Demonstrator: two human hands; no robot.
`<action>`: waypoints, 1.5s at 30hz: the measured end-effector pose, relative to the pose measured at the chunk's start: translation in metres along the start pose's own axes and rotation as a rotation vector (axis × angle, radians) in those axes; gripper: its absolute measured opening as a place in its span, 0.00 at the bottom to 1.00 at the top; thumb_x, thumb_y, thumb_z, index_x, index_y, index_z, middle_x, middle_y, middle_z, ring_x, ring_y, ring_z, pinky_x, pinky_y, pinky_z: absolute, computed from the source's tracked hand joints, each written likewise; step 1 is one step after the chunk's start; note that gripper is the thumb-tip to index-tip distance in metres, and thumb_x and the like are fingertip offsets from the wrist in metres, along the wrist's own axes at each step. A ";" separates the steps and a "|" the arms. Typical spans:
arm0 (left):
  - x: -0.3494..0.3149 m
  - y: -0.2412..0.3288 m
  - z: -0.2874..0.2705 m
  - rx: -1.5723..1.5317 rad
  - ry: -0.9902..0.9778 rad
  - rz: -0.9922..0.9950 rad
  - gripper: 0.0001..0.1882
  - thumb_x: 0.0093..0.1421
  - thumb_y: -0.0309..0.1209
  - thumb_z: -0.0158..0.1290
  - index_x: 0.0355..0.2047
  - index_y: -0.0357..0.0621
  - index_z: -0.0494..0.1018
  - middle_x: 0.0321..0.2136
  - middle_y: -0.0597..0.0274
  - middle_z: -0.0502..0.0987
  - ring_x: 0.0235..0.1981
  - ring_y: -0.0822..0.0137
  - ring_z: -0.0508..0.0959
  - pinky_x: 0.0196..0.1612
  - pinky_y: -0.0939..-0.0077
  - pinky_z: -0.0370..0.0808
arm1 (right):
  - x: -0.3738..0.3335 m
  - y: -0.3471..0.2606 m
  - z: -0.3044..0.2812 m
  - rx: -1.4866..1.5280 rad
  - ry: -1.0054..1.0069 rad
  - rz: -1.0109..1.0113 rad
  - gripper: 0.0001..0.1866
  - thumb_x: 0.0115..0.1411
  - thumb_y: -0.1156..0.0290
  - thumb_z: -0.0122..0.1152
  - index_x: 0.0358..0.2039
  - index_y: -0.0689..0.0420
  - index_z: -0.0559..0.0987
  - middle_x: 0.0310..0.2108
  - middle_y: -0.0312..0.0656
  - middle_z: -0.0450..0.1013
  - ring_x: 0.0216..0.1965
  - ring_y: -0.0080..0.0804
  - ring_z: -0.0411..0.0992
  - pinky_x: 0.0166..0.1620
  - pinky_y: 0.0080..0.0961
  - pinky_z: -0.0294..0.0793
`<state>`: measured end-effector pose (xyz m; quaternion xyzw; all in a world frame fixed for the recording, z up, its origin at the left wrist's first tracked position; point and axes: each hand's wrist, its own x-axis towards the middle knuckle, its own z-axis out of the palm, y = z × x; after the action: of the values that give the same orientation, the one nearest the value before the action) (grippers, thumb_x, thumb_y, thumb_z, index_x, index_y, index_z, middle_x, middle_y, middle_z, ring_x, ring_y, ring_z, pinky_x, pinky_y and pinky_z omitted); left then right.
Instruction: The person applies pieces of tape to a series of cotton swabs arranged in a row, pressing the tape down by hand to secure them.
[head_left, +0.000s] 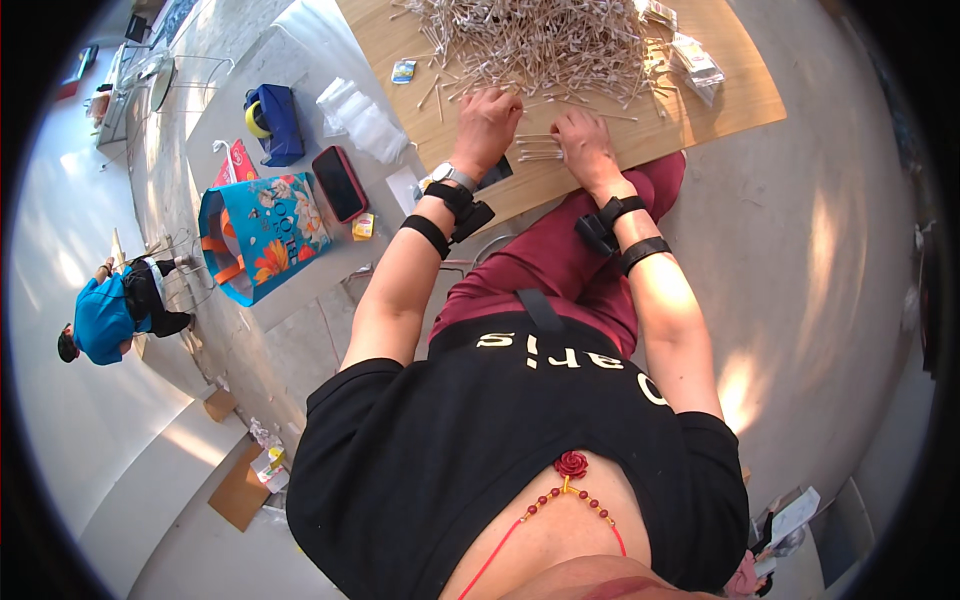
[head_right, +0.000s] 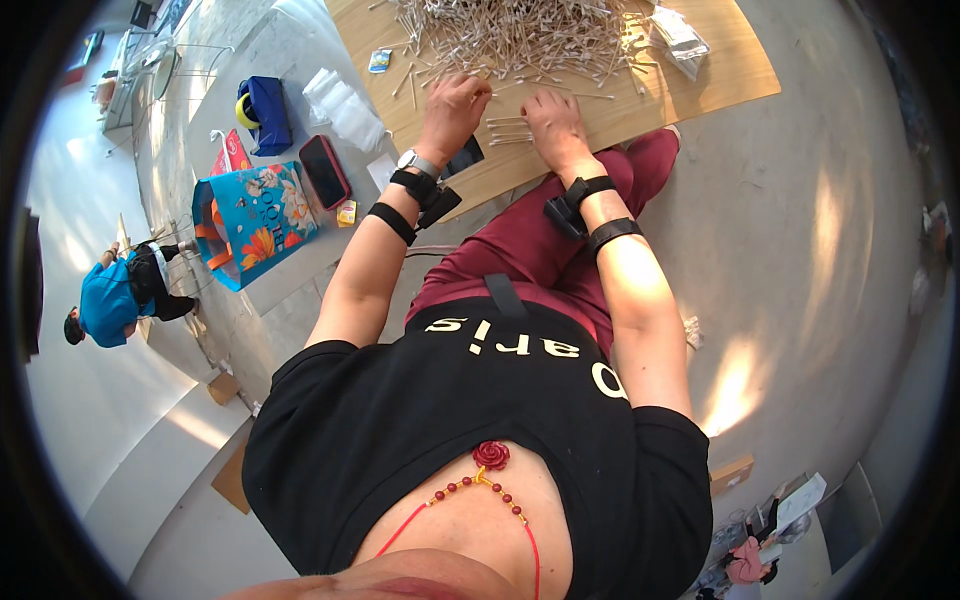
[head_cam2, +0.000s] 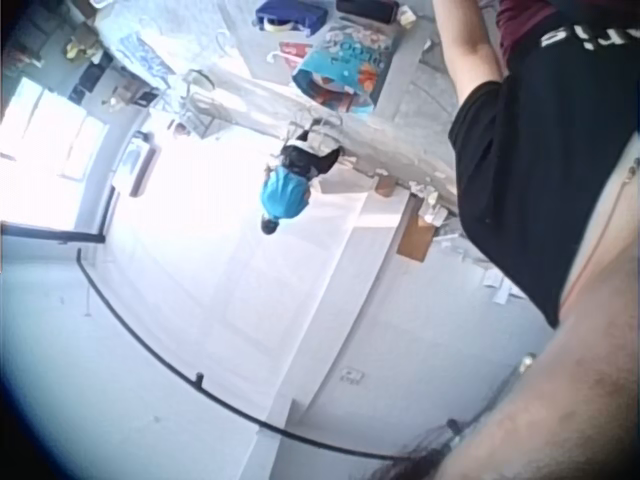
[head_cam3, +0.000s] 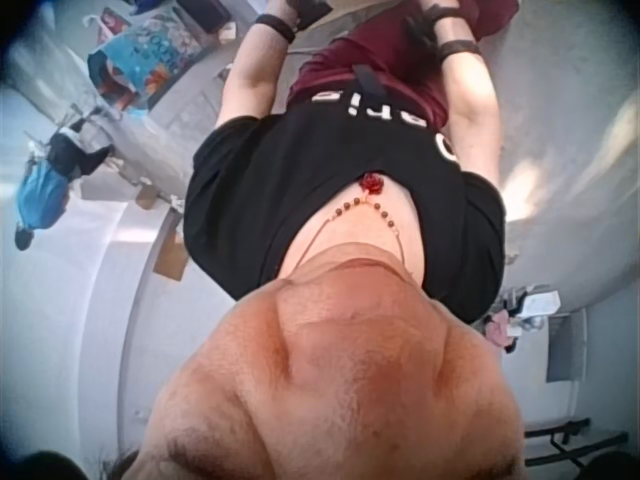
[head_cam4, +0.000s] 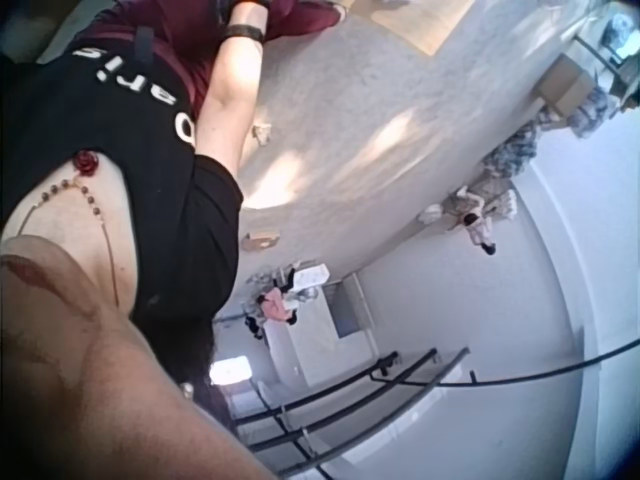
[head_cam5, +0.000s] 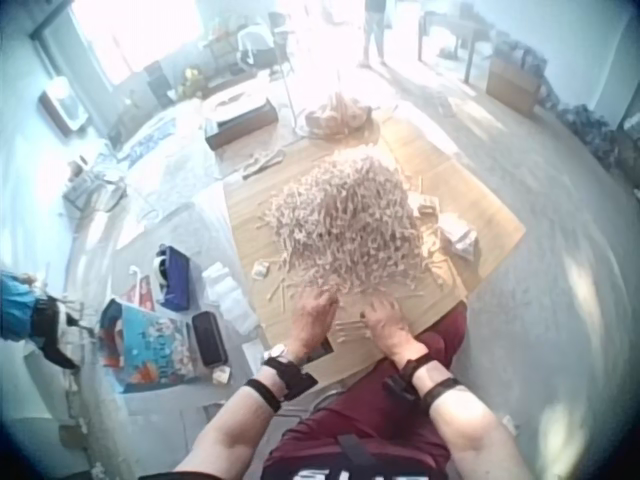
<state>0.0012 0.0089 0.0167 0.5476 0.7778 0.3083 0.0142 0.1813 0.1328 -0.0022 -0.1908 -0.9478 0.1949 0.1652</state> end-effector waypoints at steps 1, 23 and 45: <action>-0.004 0.002 -0.001 0.007 -0.020 0.008 0.03 0.61 0.32 0.63 0.35 0.50 0.82 0.36 0.63 0.81 0.44 0.56 0.79 0.50 0.59 0.72 | -0.001 0.000 -0.001 0.000 -0.009 -0.002 0.04 0.61 0.71 0.65 0.37 0.51 0.81 0.39 0.40 0.75 0.47 0.43 0.75 0.53 0.42 0.69; -0.042 0.012 0.001 -0.076 -0.124 0.022 0.04 0.62 0.30 0.61 0.37 0.50 0.84 0.37 0.61 0.81 0.46 0.55 0.79 0.51 0.61 0.72 | -0.031 -0.004 -0.010 0.179 0.154 0.198 0.05 0.63 0.72 0.64 0.39 0.53 0.83 0.39 0.41 0.78 0.45 0.48 0.76 0.50 0.42 0.72; -0.042 0.017 0.000 -0.187 -0.149 -0.082 0.08 0.59 0.33 0.66 0.38 0.48 0.84 0.34 0.60 0.80 0.41 0.55 0.79 0.49 0.61 0.74 | -0.050 -0.022 -0.021 0.214 0.127 0.183 0.09 0.61 0.72 0.68 0.41 0.54 0.80 0.42 0.41 0.76 0.48 0.46 0.75 0.52 0.41 0.72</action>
<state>0.0322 -0.0234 0.0125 0.5328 0.7643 0.3372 0.1354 0.2267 0.0987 0.0134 -0.2695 -0.8879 0.2965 0.2258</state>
